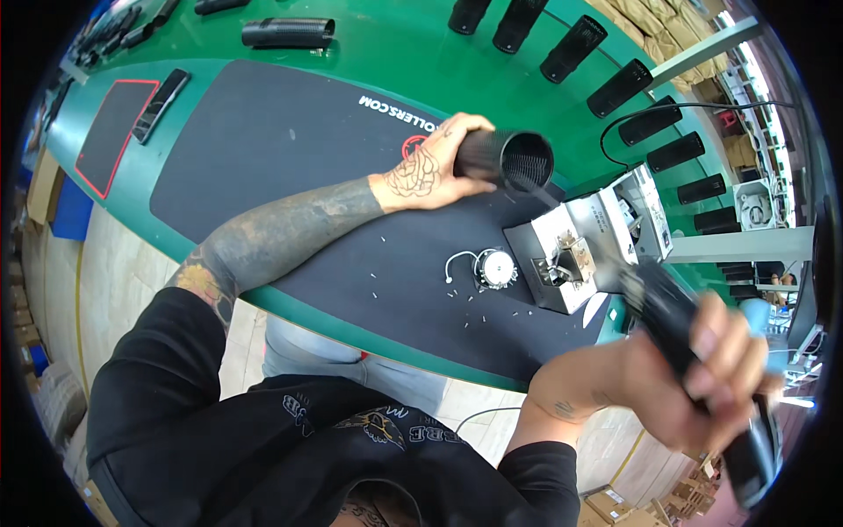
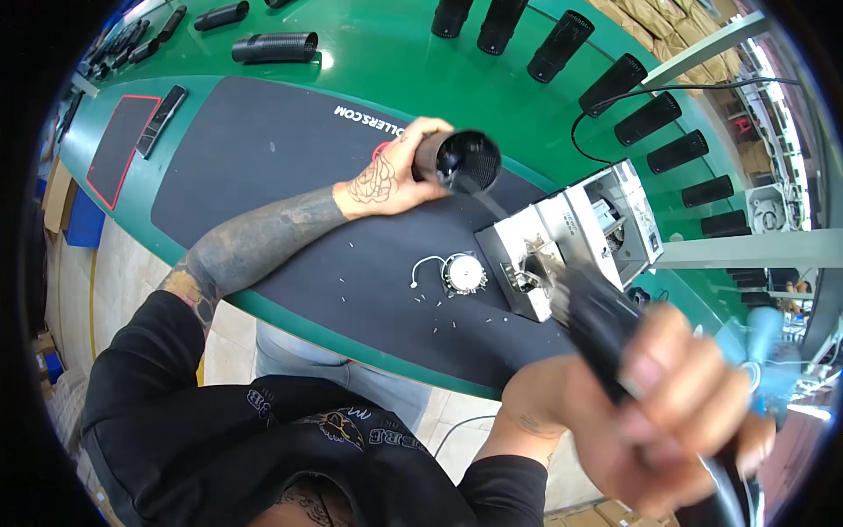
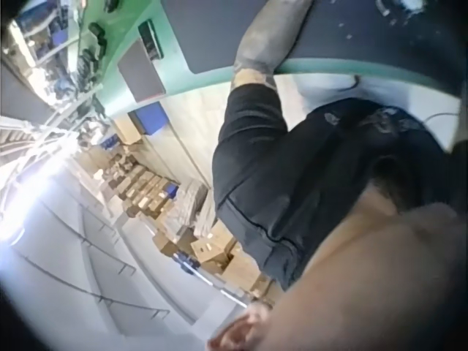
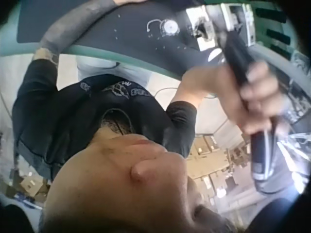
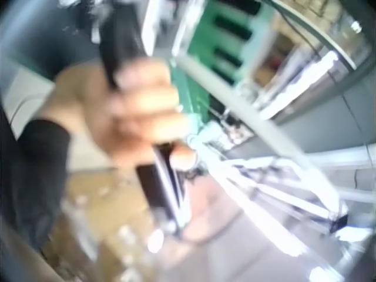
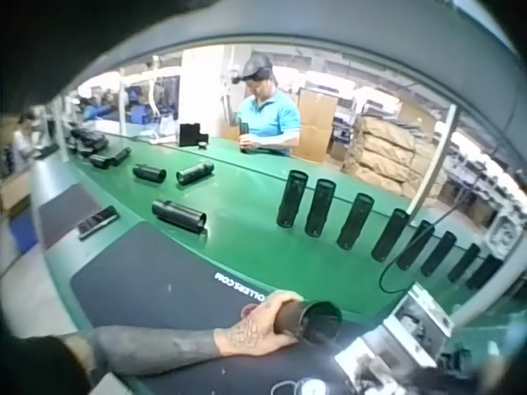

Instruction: Assemble cylindrical mechanical components using an electric screwdriver at a production workstation.

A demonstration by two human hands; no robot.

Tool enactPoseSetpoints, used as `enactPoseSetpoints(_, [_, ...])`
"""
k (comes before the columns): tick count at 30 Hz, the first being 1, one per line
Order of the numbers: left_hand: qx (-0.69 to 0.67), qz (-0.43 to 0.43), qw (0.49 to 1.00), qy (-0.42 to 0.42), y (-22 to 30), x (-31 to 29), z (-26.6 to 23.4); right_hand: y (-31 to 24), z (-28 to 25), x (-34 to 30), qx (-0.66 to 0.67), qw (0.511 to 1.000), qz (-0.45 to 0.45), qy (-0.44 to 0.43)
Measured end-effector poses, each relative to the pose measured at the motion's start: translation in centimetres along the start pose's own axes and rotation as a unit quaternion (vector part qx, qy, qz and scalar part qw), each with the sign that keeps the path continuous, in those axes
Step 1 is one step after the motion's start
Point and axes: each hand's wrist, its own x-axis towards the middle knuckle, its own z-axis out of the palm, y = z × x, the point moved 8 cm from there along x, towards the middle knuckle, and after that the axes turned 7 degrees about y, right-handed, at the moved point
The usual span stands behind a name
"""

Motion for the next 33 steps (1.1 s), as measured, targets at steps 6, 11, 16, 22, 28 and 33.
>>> enactPoseSetpoints(6, [0.026, 0.004, 1.000, 0.004, -0.5, 0.0, 0.1, -3.0, -2.6, 2.2, -0.155, 0.984, 0.083, 0.041])
enactPoseSetpoints(11, [0.053, 0.073, 0.996, 0.014, 1.2, 0.2, -0.5, 1.3, -2.5, 1.5, -0.268, 0.946, 0.181, 0.023])
enactPoseSetpoints(16, [0.077, 0.079, 0.994, -0.002, 0.6, -0.2, -0.6, 1.4, -2.7, 1.5, -0.034, 0.948, 0.318, -0.012])
enactPoseSetpoints(22, [0.000, 0.132, 0.991, 0.007, 2.1, 0.2, -1.1, -2.8, -1.8, 2.3, 0.061, 0.979, 0.189, 0.051])
enactPoseSetpoints(28, [-0.012, 0.091, 0.996, -0.007, 1.2, -0.1, -0.8, -0.1, 1.5, -0.7, -0.073, 0.993, 0.093, 0.010])
enactPoseSetpoints(33, [0.006, 0.080, 0.997, -0.008, 1.0, -0.2, -0.8, 3.5, 2.1, -1.9, -0.096, 0.986, 0.120, -0.067])
